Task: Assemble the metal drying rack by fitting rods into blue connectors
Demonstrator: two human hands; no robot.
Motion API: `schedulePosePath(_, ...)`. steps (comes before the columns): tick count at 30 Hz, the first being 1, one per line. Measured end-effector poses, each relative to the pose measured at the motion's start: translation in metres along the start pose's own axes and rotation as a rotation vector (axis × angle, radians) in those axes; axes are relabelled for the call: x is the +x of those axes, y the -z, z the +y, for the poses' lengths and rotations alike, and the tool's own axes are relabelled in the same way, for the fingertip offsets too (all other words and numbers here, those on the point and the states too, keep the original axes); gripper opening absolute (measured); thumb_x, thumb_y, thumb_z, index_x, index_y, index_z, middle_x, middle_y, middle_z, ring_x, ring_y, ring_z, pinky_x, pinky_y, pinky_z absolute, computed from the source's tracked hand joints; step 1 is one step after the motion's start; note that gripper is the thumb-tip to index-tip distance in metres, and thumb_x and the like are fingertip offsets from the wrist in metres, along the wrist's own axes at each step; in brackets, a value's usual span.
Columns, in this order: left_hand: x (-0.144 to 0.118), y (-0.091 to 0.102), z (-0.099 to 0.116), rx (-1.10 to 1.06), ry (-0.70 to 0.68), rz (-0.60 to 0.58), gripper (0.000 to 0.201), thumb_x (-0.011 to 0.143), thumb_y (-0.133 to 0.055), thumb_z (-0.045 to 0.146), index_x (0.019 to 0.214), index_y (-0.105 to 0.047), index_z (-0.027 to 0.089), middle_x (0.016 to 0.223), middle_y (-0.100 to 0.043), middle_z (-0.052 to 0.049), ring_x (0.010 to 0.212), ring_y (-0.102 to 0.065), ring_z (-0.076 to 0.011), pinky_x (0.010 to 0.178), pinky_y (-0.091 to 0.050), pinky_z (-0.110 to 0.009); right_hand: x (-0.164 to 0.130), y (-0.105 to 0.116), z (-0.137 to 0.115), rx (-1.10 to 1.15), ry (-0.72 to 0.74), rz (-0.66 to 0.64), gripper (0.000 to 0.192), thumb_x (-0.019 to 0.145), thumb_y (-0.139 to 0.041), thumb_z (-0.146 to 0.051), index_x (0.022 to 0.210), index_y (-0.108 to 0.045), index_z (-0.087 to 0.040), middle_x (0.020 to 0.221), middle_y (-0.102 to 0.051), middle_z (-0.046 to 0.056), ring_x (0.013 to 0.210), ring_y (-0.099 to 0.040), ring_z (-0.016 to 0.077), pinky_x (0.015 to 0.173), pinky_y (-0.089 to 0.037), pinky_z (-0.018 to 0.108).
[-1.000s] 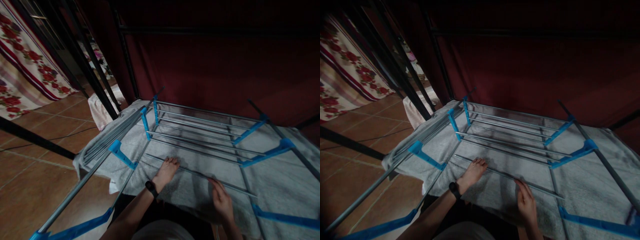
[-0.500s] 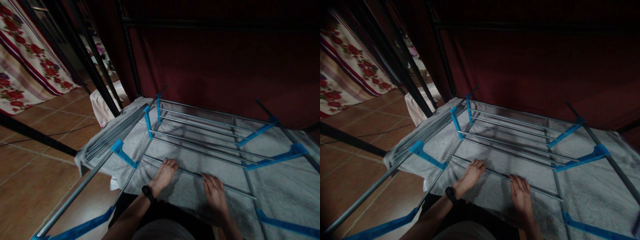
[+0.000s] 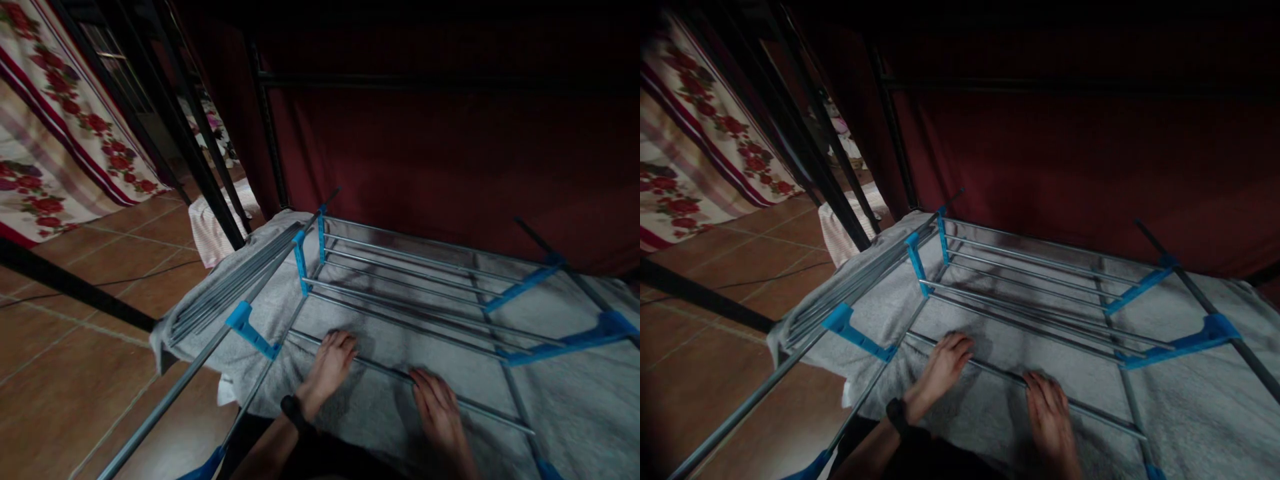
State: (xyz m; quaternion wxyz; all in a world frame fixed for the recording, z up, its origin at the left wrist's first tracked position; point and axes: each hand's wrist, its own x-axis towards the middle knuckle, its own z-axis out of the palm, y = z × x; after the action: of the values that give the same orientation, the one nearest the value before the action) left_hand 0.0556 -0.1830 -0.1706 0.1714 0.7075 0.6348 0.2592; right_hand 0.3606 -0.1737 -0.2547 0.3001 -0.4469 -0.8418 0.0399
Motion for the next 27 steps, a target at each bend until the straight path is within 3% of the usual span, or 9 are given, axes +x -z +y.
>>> schedulePosePath(6,0.016,0.025,-0.018,-0.382,0.151,0.331,0.03,0.092,-0.054,0.021,0.115,-0.074,0.024,0.116,-0.071,-0.009,0.109,-0.066,-0.0244,0.099,-0.051,-0.04,0.021,0.0,-0.019,0.03,0.003,0.03,0.036,0.103,-0.044,-0.027,0.134,-0.062,-0.029,0.137,-0.063,0.007,0.126,-0.059,0.0264,0.1,-0.052,0.045)
schedulePosePath(12,0.043,0.048,-0.029,-0.92,0.492,0.592,0.026,0.078,-0.074,0.022,0.103,-0.073,0.018,0.082,-0.071,-0.003,0.074,-0.065,-0.0164,0.072,-0.052,-0.028,0.066,0.011,-0.036,0.042,0.034,0.132,0.043,0.101,-0.045,-0.02,0.142,-0.053,-0.033,0.146,-0.054,0.008,0.13,-0.055,0.0265,0.101,-0.052,0.047)
schedulePosePath(16,0.055,0.065,-0.026,-1.274,0.585,0.639,0.033,0.075,-0.078,0.018,0.107,-0.07,0.016,0.082,-0.073,-0.004,0.072,-0.068,-0.0143,0.069,-0.053,-0.025,0.103,0.022,-0.037,-0.039,0.092,0.236,0.047,0.1,-0.044,-0.014,0.144,-0.05,-0.03,0.147,-0.052,0.011,0.128,-0.055,0.0268,0.101,-0.049,0.048)
schedulePosePath(20,0.068,0.083,-0.017,-1.53,0.668,0.679,0.023,0.08,-0.067,0.002,0.1,-0.066,0.014,0.084,-0.075,-0.007,0.072,-0.072,-0.0132,0.07,-0.057,-0.024,0.137,0.035,-0.036,-0.201,0.114,0.237,0.044,0.098,-0.045,-0.012,0.139,-0.055,-0.026,0.144,-0.056,0.013,0.123,-0.056,0.0277,0.103,-0.044,0.049)
schedulePosePath(27,0.088,0.098,-0.016,-1.634,0.758,0.643,0.013,0.09,-0.061,0.006,0.08,-0.062,0.015,0.069,-0.069,-0.002,0.061,-0.069,-0.0114,0.067,-0.06,-0.023,0.166,0.055,-0.034,-0.304,0.129,0.193,0.03,0.099,-0.046,-0.015,0.122,-0.063,-0.021,0.123,-0.071,0.009,0.112,-0.062,0.023,0.115,-0.027,0.048)
